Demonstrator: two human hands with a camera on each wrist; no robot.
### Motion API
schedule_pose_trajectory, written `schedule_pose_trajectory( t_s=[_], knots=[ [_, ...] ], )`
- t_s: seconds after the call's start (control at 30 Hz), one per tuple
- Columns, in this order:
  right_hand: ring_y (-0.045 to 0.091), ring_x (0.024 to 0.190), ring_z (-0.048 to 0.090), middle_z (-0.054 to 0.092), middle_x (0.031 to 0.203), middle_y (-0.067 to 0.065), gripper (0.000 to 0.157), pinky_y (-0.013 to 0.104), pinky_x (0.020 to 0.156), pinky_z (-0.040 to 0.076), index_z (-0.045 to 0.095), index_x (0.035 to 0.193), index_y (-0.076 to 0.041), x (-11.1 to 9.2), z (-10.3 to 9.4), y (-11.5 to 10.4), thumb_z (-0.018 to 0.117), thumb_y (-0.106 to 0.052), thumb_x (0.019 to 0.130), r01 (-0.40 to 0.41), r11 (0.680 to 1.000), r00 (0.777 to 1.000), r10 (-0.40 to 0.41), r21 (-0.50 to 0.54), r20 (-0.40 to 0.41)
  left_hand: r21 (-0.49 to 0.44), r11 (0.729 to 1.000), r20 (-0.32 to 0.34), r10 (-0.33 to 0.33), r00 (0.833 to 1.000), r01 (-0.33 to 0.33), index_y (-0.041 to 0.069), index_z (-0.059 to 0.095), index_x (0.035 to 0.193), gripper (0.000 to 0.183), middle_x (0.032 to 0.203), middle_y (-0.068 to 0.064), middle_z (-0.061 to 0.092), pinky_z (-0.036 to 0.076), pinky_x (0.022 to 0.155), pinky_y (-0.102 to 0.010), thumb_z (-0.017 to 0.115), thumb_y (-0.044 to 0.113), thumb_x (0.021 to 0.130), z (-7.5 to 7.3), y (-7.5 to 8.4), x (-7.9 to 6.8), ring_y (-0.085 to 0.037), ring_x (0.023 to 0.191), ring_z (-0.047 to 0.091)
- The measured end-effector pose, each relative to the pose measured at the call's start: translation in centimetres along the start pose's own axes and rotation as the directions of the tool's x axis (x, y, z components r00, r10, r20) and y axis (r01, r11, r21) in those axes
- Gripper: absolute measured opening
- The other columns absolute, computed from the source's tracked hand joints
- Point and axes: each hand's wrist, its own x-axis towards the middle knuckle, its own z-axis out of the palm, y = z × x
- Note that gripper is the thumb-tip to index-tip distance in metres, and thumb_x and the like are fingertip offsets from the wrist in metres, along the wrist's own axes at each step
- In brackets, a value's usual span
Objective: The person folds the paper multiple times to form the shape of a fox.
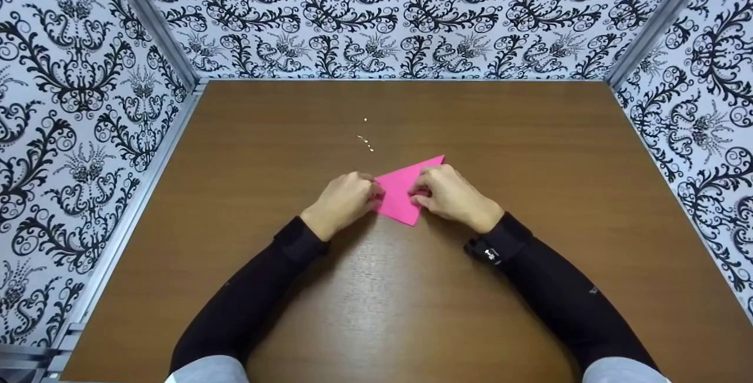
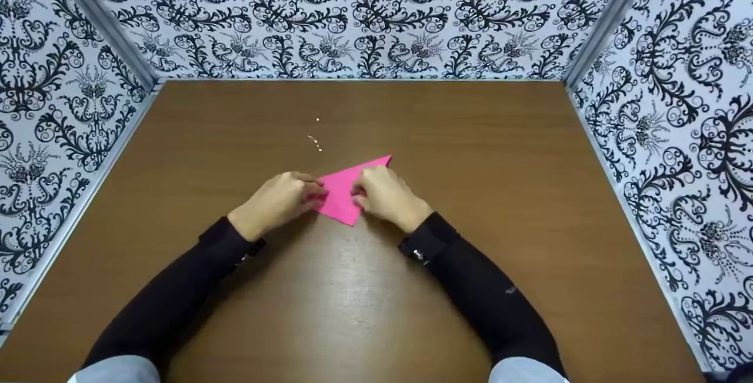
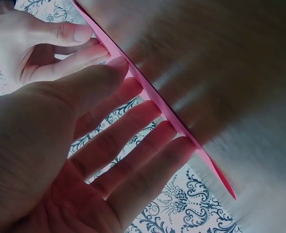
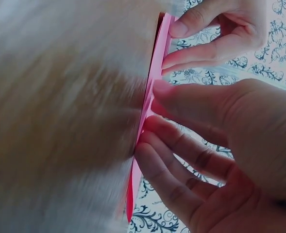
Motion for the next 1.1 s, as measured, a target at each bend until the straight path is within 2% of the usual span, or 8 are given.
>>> schedule_pose_trajectory(
  t_s=[0.17, 0.37, 0.5, 0.6, 0.8, 1.1],
  knots=[
    [0.03, 0.092, 0.082, 0.086, 0.102, 0.014, 0.01, 0.048, 0.084, 0.07, 0.09, 0.109, -0.001, 0.5, -0.6, 0.9, 0.09, -0.007, 0.101, 0.009, 1.0, 0.998, -0.008, 0.007, -0.066, -0.013, 1.0, -0.006, 0.008, 1.0, -0.008, 0.008, 0.091, 0.109, 0.007, 0.109, -0.012, 0.087, 0.073, 0.086, -0.048, 0.086, 0.012, 0.105, -0.2, 0.0, -0.2, -0.03, 0.1, 0.086],
    [0.034, 0.099, 0.082, 0.083, 0.112, 0.02, 0.02, 0.049, 0.089, 0.072, 0.088, 0.12, 0.003, 1.1, -2.1, 2.3, 0.089, -0.007, 0.103, -0.072, 0.996, 0.989, 0.08, 0.06, -0.128, -0.01, 1.0, -0.02, 0.022, 1.0, -0.022, 0.008, 0.09, 0.105, 0.005, 0.106, -0.011, 0.087, 0.072, 0.086, -0.049, 0.085, 0.009, 0.103, -0.4, 0.0, -0.3, -0.03, 0.098, 0.085],
    [0.038, 0.107, 0.08, 0.082, 0.123, 0.023, 0.029, 0.052, 0.096, 0.069, 0.085, 0.129, 0.003, 1.5, -2.9, 3.4, 0.09, -0.009, 0.103, -0.135, 0.989, 0.983, 0.141, 0.055, -0.116, -0.017, 0.999, -0.021, 0.029, 0.999, -0.03, 0.009, 0.089, 0.102, 0.004, 0.105, -0.01, 0.087, 0.072, 0.086, -0.049, 0.085, 0.007, 0.103, -0.3, 0.1, -0.2, -0.03, 0.097, 0.084],
    [0.041, 0.118, 0.079, 0.082, 0.131, 0.024, 0.035, 0.057, 0.107, 0.065, 0.083, 0.134, 0.003, 2.0, -2.9, 4.1, 0.09, -0.013, 0.103, -0.172, 0.984, 0.982, 0.175, 0.038, -0.075, -0.016, 0.999, -0.016, 0.027, 1.0, -0.027, 0.009, 0.089, 0.103, 0.004, 0.105, -0.011, 0.087, 0.072, 0.087, -0.049, 0.086, 0.008, 0.103, -0.2, 0.1, -0.2, -0.031, 0.098, 0.085],
    [0.043, 0.133, 0.075, 0.082, 0.138, 0.023, 0.042, 0.06, 0.124, 0.055, 0.082, 0.138, 0.002, 2.6, -2.5, 5.0, 0.091, -0.021, 0.104, -0.199, 0.98, 0.98, 0.199, 0.023, -0.008, -0.014, 1.0, -0.008, 0.015, 1.0, -0.015, 0.007, 0.09, 0.106, 0.006, 0.107, -0.012, 0.087, 0.073, 0.088, -0.049, 0.086, 0.01, 0.104, -0.2, 0.0, -0.3, -0.032, 0.1, 0.086],
    [0.042, 0.129, 0.075, 0.083, 0.132, 0.022, 0.04, 0.061, 0.123, 0.054, 0.084, 0.135, 0.0, 2.4, -2.3, 5.4, 0.091, -0.022, 0.103, -0.187, 0.982, 0.982, 0.187, 0.009, -0.029, -0.026, 1.0, -0.005, 0.014, 1.0, -0.015, 0.007, 0.09, 0.105, 0.005, 0.109, -0.012, 0.088, 0.073, 0.086, -0.048, 0.085, 0.009, 0.105, 0.0, 0.0, -0.2, -0.029, 0.098, 0.086]
  ],
)
